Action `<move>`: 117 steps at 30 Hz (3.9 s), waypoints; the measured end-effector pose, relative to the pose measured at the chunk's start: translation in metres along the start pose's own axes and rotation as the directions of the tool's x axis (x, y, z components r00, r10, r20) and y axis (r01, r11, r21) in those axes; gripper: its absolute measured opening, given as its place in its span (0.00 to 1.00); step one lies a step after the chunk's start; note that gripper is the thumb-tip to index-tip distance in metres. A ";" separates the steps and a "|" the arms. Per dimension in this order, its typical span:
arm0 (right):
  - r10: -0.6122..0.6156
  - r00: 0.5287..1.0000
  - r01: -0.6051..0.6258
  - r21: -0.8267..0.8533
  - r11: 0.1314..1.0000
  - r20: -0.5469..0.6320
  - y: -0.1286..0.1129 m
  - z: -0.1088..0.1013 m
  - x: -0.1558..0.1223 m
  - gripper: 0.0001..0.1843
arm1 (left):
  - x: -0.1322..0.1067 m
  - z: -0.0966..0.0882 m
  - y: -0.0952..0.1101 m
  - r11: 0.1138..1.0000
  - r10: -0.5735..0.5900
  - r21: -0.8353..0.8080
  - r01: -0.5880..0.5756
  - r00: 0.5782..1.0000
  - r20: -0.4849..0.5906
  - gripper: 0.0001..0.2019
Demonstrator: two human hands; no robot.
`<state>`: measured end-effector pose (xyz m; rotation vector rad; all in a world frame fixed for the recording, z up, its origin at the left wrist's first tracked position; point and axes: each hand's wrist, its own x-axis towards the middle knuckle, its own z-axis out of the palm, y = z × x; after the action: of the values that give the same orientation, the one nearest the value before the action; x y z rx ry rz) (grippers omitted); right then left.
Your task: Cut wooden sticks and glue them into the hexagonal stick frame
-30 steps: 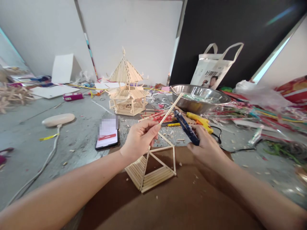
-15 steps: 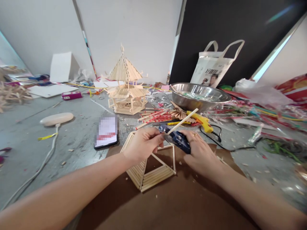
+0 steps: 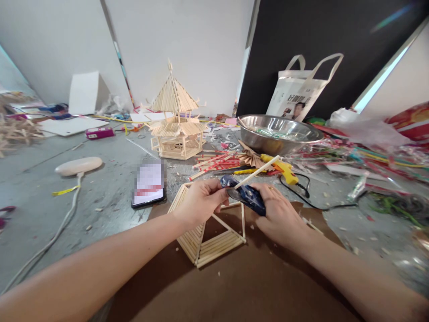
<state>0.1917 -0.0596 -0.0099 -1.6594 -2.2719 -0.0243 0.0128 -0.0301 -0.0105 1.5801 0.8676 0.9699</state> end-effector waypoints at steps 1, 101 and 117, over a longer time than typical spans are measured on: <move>-0.002 1.000 0.002 0.003 1.000 0.005 0.000 0.001 0.000 0.27 | 0.000 0.000 -0.001 1.000 0.005 0.017 -0.005 1.000 -0.003 0.12; 0.072 0.991 -0.084 0.108 0.991 0.115 -0.001 -0.009 0.004 0.19 | -0.006 0.005 0.003 0.998 0.017 -0.066 -0.012 0.997 0.070 0.13; 0.142 0.949 -0.143 -0.017 0.990 0.282 0.008 -0.005 0.021 0.09 | 0.007 0.001 -0.005 0.876 -0.028 0.483 0.013 0.999 0.024 0.13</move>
<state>0.1947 -0.0385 -0.0011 -1.9283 -2.3392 0.2684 0.0162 -0.0234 -0.0150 1.9957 1.1664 0.7417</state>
